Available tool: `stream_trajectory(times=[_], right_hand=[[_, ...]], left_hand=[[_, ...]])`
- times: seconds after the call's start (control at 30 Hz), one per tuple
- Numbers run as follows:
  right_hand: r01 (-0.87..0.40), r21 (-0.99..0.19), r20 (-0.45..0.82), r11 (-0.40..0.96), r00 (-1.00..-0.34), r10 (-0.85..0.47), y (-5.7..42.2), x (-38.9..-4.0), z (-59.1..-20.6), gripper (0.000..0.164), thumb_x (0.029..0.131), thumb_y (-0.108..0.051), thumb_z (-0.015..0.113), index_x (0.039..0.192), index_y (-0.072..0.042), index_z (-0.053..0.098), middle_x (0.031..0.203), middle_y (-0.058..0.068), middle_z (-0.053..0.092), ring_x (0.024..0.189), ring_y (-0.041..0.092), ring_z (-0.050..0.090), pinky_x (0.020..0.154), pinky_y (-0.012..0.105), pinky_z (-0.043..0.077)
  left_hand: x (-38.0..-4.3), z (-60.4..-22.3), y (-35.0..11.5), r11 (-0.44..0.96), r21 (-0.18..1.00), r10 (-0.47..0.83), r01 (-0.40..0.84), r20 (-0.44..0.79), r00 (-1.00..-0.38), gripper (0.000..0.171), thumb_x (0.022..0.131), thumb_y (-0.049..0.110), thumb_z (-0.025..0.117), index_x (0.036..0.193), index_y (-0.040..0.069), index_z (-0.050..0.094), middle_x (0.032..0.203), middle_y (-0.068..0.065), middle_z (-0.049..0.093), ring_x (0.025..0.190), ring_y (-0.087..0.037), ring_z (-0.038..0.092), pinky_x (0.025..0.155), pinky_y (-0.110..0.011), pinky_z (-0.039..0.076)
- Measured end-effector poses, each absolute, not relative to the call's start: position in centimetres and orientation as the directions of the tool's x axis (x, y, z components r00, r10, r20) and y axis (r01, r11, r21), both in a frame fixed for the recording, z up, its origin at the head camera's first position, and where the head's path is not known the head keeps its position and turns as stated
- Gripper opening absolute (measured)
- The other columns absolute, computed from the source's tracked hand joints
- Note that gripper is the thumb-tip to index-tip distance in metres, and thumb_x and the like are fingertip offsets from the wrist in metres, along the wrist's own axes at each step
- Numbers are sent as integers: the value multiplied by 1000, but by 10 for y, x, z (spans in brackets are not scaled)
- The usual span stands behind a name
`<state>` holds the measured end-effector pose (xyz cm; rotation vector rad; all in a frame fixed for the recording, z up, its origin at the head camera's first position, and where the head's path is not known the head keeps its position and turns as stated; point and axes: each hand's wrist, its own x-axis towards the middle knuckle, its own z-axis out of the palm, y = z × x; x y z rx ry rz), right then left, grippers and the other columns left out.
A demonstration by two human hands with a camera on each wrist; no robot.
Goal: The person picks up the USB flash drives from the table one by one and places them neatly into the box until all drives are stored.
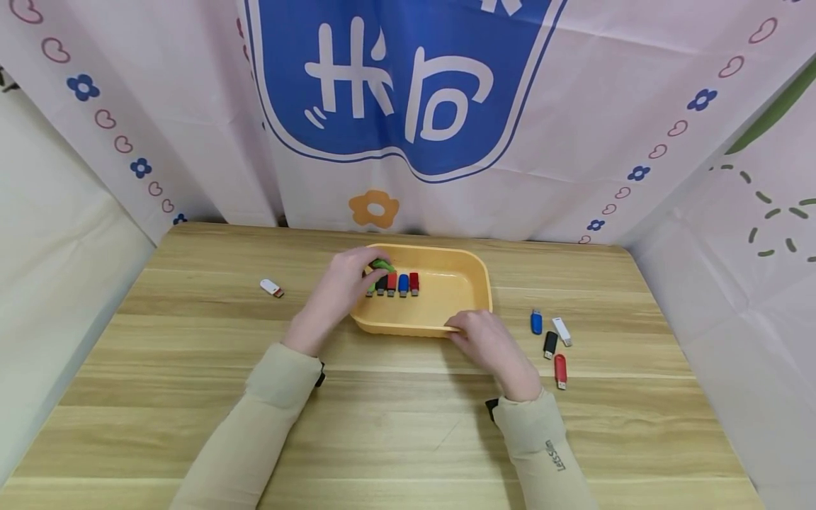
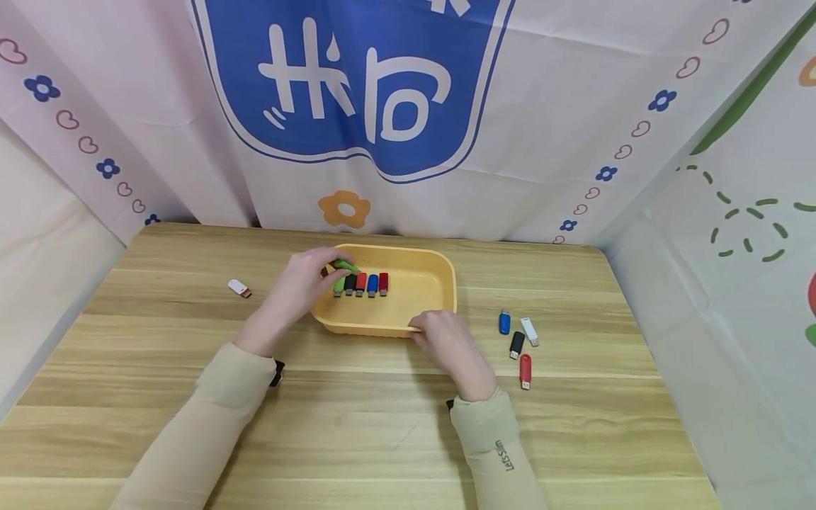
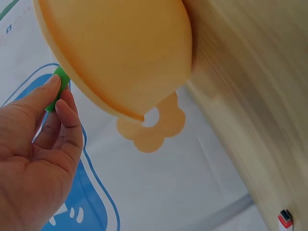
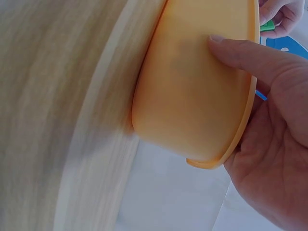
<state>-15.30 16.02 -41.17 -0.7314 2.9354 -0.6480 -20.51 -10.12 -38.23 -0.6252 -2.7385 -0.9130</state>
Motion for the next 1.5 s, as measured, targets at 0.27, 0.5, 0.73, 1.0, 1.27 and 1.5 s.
stream_trajectory(times=[0.27, 0.5, 0.73, 1.0, 1.27, 1.5], right_hand=[[-441, -411, 66, 798, -887, -456, 161, -153, -413, 7, 91, -11, 73, 93, -11, 79, 93, 3, 78, 79, 13, 69, 76, 35, 58], [-449, -404, 71, 797, -884, -463, 161, -154, -414, 6, 91, -11, 72, 92, -11, 79, 93, 3, 78, 79, 13, 69, 76, 35, 58], [-452, -403, 66, 795, -881, -468, 161, -154, -413, 6, 91, -11, 72, 91, -12, 78, 91, 2, 77, 76, 10, 65, 74, 33, 57], [-462, -401, 67, 791, -876, -477, 160, -155, -413, 6, 91, -12, 72, 90, -12, 78, 88, 0, 76, 73, 8, 63, 71, 31, 55], [-458, -401, 66, 793, -878, -474, 161, -155, -413, 6, 91, -13, 73, 90, -13, 78, 86, -1, 75, 70, 7, 58, 69, 29, 53], [-455, -406, 63, 792, -879, -473, 162, -155, -414, 5, 91, -13, 73, 90, -14, 78, 85, -2, 75, 70, 6, 57, 69, 29, 53]], left_hand=[[-212, -380, -83, 707, 533, 375, 464, 273, -886, 16, 93, 9, 69, 109, 10, 70, 111, -6, 73, 93, -20, 68, 81, -35, 59], [-218, -385, -72, 710, 491, 417, 505, 284, -863, 16, 90, 7, 73, 106, 8, 72, 106, -5, 75, 95, -19, 68, 86, -34, 58], [-221, -390, -61, 714, 489, 456, 501, 219, -863, 12, 92, 7, 70, 104, 8, 72, 103, -5, 74, 94, -18, 68, 85, -33, 57], [-224, -398, -48, 728, 472, 483, 497, 160, -861, 8, 92, 14, 71, 101, 11, 72, 99, 1, 73, 87, -14, 64, 79, -29, 56], [-228, -406, -36, 755, 416, 522, 508, 88, -848, 12, 93, 12, 69, 105, 12, 71, 104, -1, 73, 97, -18, 67, 86, -33, 56], [-230, -409, -28, 776, 384, 522, 500, 53, -851, 13, 92, 12, 70, 106, 12, 71, 107, -2, 73, 100, -19, 67, 87, -34, 56]])
